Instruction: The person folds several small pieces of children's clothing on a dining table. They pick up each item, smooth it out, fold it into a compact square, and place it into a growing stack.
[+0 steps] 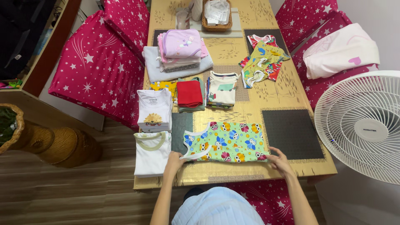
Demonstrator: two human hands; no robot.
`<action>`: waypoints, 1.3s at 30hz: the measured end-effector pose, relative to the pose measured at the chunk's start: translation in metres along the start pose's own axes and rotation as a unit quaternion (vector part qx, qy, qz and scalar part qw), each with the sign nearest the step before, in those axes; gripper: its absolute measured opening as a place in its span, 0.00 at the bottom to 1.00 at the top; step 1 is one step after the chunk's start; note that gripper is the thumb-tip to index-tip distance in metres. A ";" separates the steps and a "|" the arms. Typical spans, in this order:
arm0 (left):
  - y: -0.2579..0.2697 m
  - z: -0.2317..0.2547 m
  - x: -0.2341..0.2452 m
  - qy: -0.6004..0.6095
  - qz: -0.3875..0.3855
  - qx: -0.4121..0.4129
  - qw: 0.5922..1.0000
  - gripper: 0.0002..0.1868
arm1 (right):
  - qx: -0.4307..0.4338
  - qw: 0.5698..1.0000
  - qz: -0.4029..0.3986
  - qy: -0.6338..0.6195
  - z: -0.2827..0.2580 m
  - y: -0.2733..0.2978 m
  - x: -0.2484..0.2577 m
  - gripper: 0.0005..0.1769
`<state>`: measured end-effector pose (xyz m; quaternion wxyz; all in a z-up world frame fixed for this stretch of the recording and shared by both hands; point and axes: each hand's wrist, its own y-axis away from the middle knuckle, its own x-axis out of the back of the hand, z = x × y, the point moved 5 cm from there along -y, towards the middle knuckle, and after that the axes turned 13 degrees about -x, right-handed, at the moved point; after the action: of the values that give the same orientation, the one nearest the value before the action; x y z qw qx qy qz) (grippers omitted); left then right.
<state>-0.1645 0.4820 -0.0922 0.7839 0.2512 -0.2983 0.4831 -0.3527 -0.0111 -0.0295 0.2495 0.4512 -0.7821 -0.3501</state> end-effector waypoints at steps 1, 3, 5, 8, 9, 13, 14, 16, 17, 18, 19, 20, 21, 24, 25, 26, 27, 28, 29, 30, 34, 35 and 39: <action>0.002 -0.002 0.003 0.005 -0.015 0.017 1.000 0.13 | 0.002 1.000 -0.001 0.008 0.000 0.002 0.002 0.40; 0.003 0.003 0.007 -0.050 -0.040 0.030 0.998 0.11 | 0.008 1.000 -0.005 0.027 0.001 0.004 0.003 0.39; 0.006 0.015 0.007 -0.122 -0.109 0.040 0.986 0.17 | -0.018 0.998 0.008 0.067 0.008 0.004 0.002 0.40; 0.009 0.048 -0.005 -0.213 -0.182 0.028 0.960 0.29 | -0.029 0.991 0.053 0.121 0.018 0.004 -0.004 0.38; 0.011 0.061 -0.009 -0.212 -0.144 0.010 0.966 0.27 | -0.028 0.987 0.071 0.140 0.019 0.004 -0.005 0.37; 0.002 0.110 -0.038 -0.064 0.027 -0.140 0.988 0.27 | 0.092 0.982 0.065 0.152 0.010 0.005 -0.014 0.37; 0.003 0.119 -0.047 -0.017 0.074 -0.203 0.976 0.30 | 0.116 0.982 0.052 0.139 0.010 0.006 -0.017 0.37; -0.002 0.121 -0.072 -0.013 0.034 -0.192 0.981 0.30 | 0.139 0.982 0.044 0.123 0.012 0.007 -0.020 0.35; -0.005 0.119 -0.082 -0.011 0.014 -0.188 0.982 0.31 | 0.138 0.982 0.048 0.119 0.014 0.007 -0.020 0.32; -0.007 0.117 -0.087 -0.015 0.013 -0.192 0.981 0.25 | 0.139 0.982 0.053 0.114 0.013 0.006 -0.022 0.30; -0.009 0.114 -0.090 -0.020 0.012 -0.195 0.980 0.20 | 0.145 0.983 0.053 0.098 0.012 0.005 -0.022 0.29; -0.011 0.113 -0.094 -0.023 0.011 -0.199 0.980 0.15 | 0.151 0.984 0.053 0.084 0.013 0.005 -0.022 0.28; -0.015 0.108 -0.096 0.024 -0.003 -0.168 0.985 0.16 | 0.156 0.984 0.053 0.069 0.012 0.006 -0.021 0.27; -0.015 0.096 -0.095 0.117 -0.034 -0.099 0.988 0.19 | 0.153 0.986 0.060 0.036 0.018 0.006 -0.021 0.28; -0.014 0.097 -0.092 0.118 -0.034 -0.095 0.988 0.21 | 0.152 0.986 0.061 0.038 0.020 0.006 -0.022 0.29; -0.015 0.099 -0.088 0.119 -0.033 -0.093 0.988 0.23 | 0.152 0.986 0.062 0.039 0.020 0.006 -0.023 0.30; -0.014 0.101 -0.085 0.109 -0.039 -0.080 0.990 0.24 | 0.152 0.985 0.064 0.040 0.020 0.005 -0.024 0.30; -0.015 0.106 -0.082 0.100 -0.044 -0.069 0.992 0.26 | 0.144 0.984 0.083 0.060 0.019 0.004 -0.023 0.31; -0.016 0.110 -0.079 0.090 -0.049 -0.059 0.993 0.27 | 0.135 0.982 0.103 0.080 0.018 0.002 -0.022 0.32; -0.014 0.115 -0.075 0.074 -0.047 -0.062 0.994 0.27 | 0.124 0.980 0.122 0.100 0.021 0.002 -0.021 0.33; -0.002 0.144 -0.061 -0.029 0.081 -0.210 0.974 0.26 | 0.233 0.923 0.238 0.192 0.017 0.013 -0.020 0.29; 0.003 0.152 -0.060 -0.064 0.142 -0.277 0.948 0.26 | 0.296 0.850 0.331 0.282 0.016 0.024 -0.025 0.25; 0.011 0.164 -0.115 -0.006 -0.023 -0.366 0.930 0.13 | 0.414 0.776 0.313 0.360 0.029 0.035 -0.087 0.09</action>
<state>-0.2523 0.3051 -0.0586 0.8305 -0.0436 -0.4529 0.3212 -0.3510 0.0874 -0.0275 0.3978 0.3342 -0.8029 0.2923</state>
